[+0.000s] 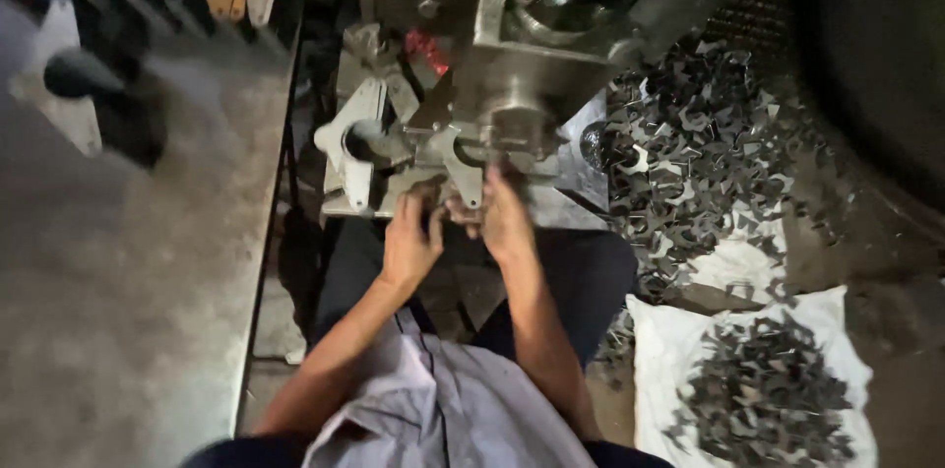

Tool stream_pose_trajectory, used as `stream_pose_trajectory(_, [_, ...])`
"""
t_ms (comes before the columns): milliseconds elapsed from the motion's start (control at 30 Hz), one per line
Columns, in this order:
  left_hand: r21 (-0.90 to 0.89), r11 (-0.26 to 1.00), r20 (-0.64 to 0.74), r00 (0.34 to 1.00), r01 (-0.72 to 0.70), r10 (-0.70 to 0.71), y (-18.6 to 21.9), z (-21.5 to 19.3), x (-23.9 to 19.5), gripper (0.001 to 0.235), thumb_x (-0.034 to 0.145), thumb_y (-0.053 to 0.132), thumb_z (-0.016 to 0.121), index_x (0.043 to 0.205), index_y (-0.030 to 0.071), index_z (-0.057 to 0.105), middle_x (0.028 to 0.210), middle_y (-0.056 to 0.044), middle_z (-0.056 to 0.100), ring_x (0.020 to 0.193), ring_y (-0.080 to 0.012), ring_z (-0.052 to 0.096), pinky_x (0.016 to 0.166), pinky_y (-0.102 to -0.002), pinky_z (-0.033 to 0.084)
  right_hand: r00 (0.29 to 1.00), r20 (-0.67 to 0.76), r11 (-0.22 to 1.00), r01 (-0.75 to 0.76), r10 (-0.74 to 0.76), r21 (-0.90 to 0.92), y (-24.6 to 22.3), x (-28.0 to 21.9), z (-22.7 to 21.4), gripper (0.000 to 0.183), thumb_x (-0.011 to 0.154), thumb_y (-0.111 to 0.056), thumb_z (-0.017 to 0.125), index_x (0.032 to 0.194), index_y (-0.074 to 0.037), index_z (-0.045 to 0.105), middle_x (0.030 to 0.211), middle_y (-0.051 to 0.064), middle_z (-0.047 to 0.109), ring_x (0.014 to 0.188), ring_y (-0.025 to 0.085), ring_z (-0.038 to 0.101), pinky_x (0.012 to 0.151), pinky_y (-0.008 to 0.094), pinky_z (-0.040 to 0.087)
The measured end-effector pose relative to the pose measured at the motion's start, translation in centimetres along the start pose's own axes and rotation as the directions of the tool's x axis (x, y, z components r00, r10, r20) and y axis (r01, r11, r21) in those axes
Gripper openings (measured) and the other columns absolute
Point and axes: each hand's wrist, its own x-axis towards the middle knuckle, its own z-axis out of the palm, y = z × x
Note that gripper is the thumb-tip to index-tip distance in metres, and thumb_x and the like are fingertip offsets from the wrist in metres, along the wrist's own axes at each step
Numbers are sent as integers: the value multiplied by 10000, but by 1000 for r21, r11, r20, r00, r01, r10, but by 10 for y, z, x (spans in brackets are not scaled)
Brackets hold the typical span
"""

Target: The recorder is seen manually manipulating small metal components at a press machine on a metal fabrication floor.

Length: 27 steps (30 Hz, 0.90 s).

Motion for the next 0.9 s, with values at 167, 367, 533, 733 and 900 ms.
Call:
stream_pose_trajectory(167, [171, 938, 77, 953, -303, 294, 19, -2, 58, 474, 885, 109, 699, 1328, 19, 556, 1298, -325, 515, 1069, -514, 592, 784, -499, 555, 966, 243, 994, 72, -89, 78, 6, -2, -36, 652, 977, -576, 510, 1110, 27, 721, 858, 158, 804, 674, 212, 766, 462, 277, 540])
stream_pose_trajectory(367, [212, 921, 302, 918, -326, 256, -12, 16, 95, 300, 843, 39, 687, 1122, 79, 585, 1158, -177, 601, 923, -401, 663, 749, -503, 553, 946, 36, 946, 323, -322, -24, -6, 13, -17, 502, 1019, -450, 501, 1329, -72, 615, 1281, 140, 700, 1142, 226, 719, 829, 352, 647])
stream_pose_trajectory(533, [-652, 593, 413, 877, 473, -245, -54, 41, 65, 97, 1078, 49, 607, 1055, -28, 660, 753, -42, 566, 632, -172, 467, 567, -347, 394, 613, 567, 823, 283, -551, 493, 25, 21, -46, 313, 1105, -268, 624, 1286, -12, 634, 1172, 167, 739, 1153, 329, 719, 807, 422, 646])
stream_pose_trajectory(733, [-316, 909, 370, 918, 272, -146, 5, 33, 64, 226, 983, 26, 605, 1192, 9, 689, 984, -114, 735, 831, -214, 688, 767, -320, 546, 795, 335, 519, 591, -507, -617, 6, 13, -42, 131, 1030, 5, 606, 1102, -12, 714, 1006, 122, 787, 856, 228, 731, 724, 364, 595])
stream_pose_trajectory(900, [-97, 994, 356, 934, 48, -10, 28, -3, 55, 221, 955, 1, 608, 1148, 23, 712, 1064, -172, 739, 950, -295, 724, 857, -349, 548, 754, 376, 293, 586, -539, -755, -26, 21, -29, 243, 918, 50, 589, 1083, -76, 715, 969, 119, 787, 890, 213, 786, 744, 327, 610])
